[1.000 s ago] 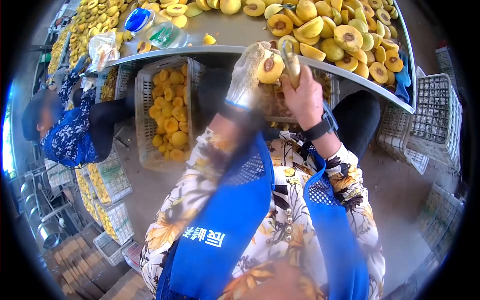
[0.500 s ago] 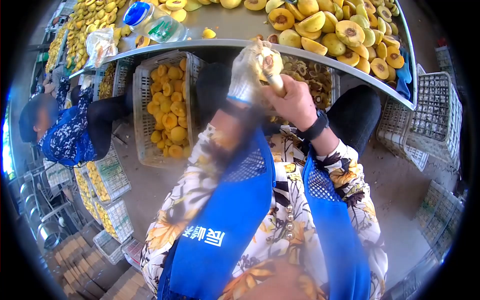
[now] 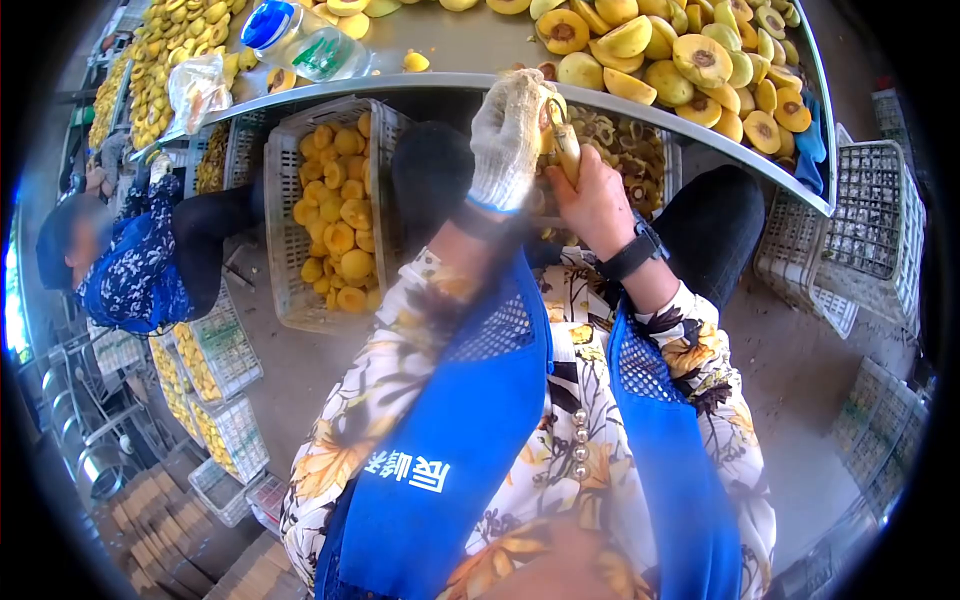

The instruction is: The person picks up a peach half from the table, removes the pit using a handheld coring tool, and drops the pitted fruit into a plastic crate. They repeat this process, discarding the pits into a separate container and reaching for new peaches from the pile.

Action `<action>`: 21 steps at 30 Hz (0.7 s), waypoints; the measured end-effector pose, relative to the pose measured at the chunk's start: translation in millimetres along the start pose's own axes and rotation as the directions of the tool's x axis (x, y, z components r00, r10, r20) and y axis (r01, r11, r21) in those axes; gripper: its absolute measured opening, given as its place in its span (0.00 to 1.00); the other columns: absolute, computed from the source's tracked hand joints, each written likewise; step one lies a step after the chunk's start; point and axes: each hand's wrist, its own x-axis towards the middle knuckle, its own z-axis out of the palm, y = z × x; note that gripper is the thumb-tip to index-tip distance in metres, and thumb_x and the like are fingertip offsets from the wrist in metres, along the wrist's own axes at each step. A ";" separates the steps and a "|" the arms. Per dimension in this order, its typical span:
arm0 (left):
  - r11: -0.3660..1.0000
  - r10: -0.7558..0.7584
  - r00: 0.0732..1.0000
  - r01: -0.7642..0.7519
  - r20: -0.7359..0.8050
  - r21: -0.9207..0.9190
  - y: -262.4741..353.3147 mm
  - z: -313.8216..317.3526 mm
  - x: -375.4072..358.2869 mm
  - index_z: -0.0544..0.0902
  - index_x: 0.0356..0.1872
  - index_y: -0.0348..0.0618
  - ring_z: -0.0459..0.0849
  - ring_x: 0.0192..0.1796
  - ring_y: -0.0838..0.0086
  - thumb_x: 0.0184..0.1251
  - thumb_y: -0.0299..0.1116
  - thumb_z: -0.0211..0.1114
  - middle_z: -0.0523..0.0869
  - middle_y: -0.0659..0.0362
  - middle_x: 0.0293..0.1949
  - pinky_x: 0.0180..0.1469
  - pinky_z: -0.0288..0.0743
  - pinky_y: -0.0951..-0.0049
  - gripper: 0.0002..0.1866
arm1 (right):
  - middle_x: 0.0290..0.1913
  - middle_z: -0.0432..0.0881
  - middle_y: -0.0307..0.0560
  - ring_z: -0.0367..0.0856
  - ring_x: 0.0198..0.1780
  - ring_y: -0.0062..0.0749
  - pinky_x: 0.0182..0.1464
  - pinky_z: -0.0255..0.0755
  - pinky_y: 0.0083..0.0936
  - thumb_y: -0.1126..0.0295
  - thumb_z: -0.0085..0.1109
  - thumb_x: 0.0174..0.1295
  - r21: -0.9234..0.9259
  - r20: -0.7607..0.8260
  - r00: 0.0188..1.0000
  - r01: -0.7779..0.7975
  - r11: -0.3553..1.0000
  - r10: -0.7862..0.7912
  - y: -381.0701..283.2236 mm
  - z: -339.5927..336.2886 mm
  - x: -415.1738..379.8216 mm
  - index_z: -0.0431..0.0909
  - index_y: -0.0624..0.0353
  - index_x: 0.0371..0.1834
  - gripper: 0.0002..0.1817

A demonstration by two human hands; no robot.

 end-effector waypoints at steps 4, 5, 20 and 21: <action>0.999 -0.001 0.998 0.004 0.071 -0.038 -7.6 -2.5 0.1 0.77 0.43 0.34 0.80 0.32 0.77 0.67 0.35 0.55 0.82 0.55 0.33 0.34 0.75 0.80 0.13 | 0.27 0.76 0.66 0.76 0.34 0.61 0.35 0.70 0.44 0.65 0.56 0.55 0.028 0.074 0.996 -0.045 0.999 0.043 -1.1 -2.7 -1.5 0.67 0.66 0.33 0.14; 0.999 -0.052 0.993 0.053 0.103 -0.005 -8.2 -5.3 2.2 0.77 0.42 0.34 0.80 0.33 0.76 0.68 0.36 0.53 0.82 0.55 0.33 0.35 0.75 0.80 0.14 | 0.27 0.76 0.66 0.76 0.34 0.61 0.35 0.70 0.44 0.66 0.56 0.54 0.019 0.119 0.992 -0.054 0.998 0.051 -1.2 -3.7 -1.0 0.67 0.66 0.33 0.14; 0.948 -0.263 0.964 0.266 0.041 -0.174 -15.4 -15.3 3.7 0.77 0.41 0.35 0.81 0.30 0.66 0.63 0.39 0.60 0.82 0.51 0.32 0.31 0.77 0.71 0.16 | 0.21 0.76 0.48 0.75 0.21 0.32 0.25 0.70 0.27 0.68 0.52 0.54 0.219 0.199 0.975 -0.143 0.965 0.099 6.2 14.2 -5.3 0.70 0.65 0.34 0.11; 0.918 -0.351 0.935 0.353 0.044 -0.181 -13.1 -15.5 5.6 0.78 0.40 0.35 0.81 0.28 0.66 0.62 0.38 0.61 0.82 0.50 0.31 0.29 0.77 0.71 0.15 | 0.19 0.74 0.46 0.73 0.18 0.29 0.22 0.68 0.25 0.68 0.52 0.55 0.261 0.249 0.961 -0.188 0.947 0.122 -0.6 8.3 -5.3 0.70 0.64 0.34 0.10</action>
